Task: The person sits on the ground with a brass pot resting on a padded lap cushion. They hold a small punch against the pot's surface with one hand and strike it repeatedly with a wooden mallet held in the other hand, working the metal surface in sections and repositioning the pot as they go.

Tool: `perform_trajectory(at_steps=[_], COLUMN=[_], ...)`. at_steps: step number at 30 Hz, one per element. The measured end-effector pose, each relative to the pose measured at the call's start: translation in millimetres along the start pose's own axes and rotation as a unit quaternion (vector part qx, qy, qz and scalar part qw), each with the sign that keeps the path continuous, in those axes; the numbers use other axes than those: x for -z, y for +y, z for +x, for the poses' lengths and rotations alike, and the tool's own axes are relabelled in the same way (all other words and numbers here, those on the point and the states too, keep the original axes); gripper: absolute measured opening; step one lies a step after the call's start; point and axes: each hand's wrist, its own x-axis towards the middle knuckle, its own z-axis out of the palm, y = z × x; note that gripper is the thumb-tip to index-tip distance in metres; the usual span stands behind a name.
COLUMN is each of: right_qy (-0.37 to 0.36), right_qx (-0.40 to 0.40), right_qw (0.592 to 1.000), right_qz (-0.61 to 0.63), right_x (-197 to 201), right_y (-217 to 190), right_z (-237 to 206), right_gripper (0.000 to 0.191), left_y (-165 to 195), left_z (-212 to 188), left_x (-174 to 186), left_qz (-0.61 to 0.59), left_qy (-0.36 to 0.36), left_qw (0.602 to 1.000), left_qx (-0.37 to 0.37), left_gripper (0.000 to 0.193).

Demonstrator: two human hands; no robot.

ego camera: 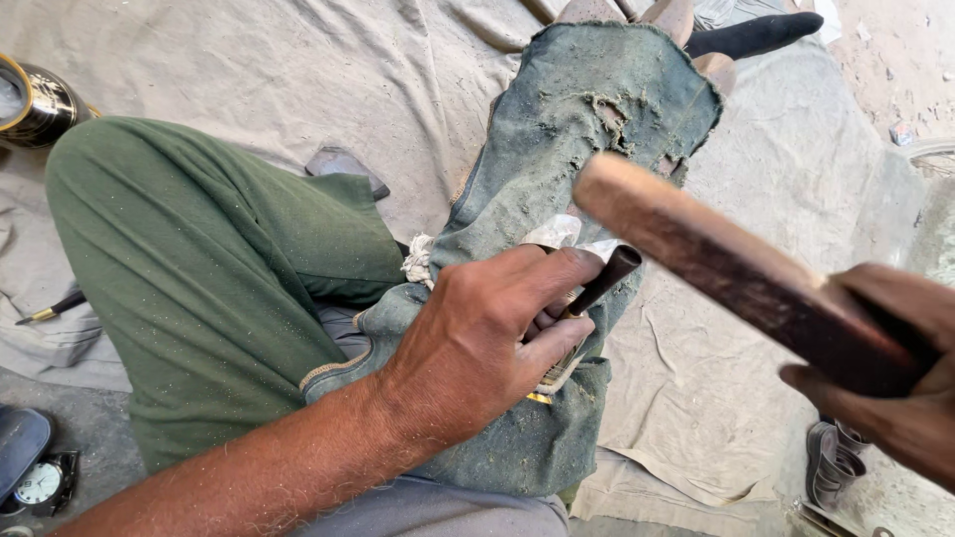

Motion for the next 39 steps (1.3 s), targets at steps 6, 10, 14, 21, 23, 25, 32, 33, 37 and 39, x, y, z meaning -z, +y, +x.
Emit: perform_trajectory(at_steps=[6, 10, 14, 21, 23, 25, 32, 33, 37, 39], right_qy=[-0.023, -0.02, 0.073, 0.144, 0.288, 0.25, 0.3, 0.318, 0.301, 0.305], right_qx=[-0.055, -0.103, -0.084, -0.17, -0.098, -0.161, -0.196, -0.178, -0.189, -0.196], right_qw=[0.998, 0.989, 0.975, 0.933, 0.851, 0.884, 0.85, 0.851, 0.851, 0.841], right_qz=[-0.033, 0.109, 0.193, 0.284, 0.427, 0.36, 0.385, 0.379, 0.386, 0.402], right_x=[-9, -59, -100, -197, -236, -256, -275, -275, -267, -257], right_y=[-18, 13, 43, -15, -36, -41, -64, -68, -79, -78], right_z=[-19, -49, -83, -122, -128, -136, -142, -143, -146, -145], right_gripper=[0.04, 0.031, 0.036, 0.037, 0.036, 0.028, 0.028, 0.027, 0.032, 0.034], left_y=[2, 4, 3, 2, 4, 5, 8, 8, 5, 4], left_z=[9, 18, 31, 58, 63, 68, 80, 81, 80, 81], left_x=[6, 2, -6, -15, -14, -10, -13, -14, -13, -13], left_qz=[0.037, 0.082, 0.11, 0.083, 0.081, 0.053, 0.028, 0.028, 0.018, -0.016], left_qy=[-0.027, -0.135, -0.189, -0.289, -0.317, -0.336, -0.479, -0.489, -0.406, -0.38], left_qw=[0.997, 0.986, 0.969, 0.928, 0.909, 0.897, 0.845, 0.836, 0.842, 0.844], left_qx=[-0.066, -0.06, -0.112, -0.22, -0.258, -0.282, -0.238, -0.246, -0.354, -0.377], left_gripper=[0.039, 0.03, 0.022, 0.02, 0.016, 0.018, 0.024, 0.025, 0.019, 0.018])
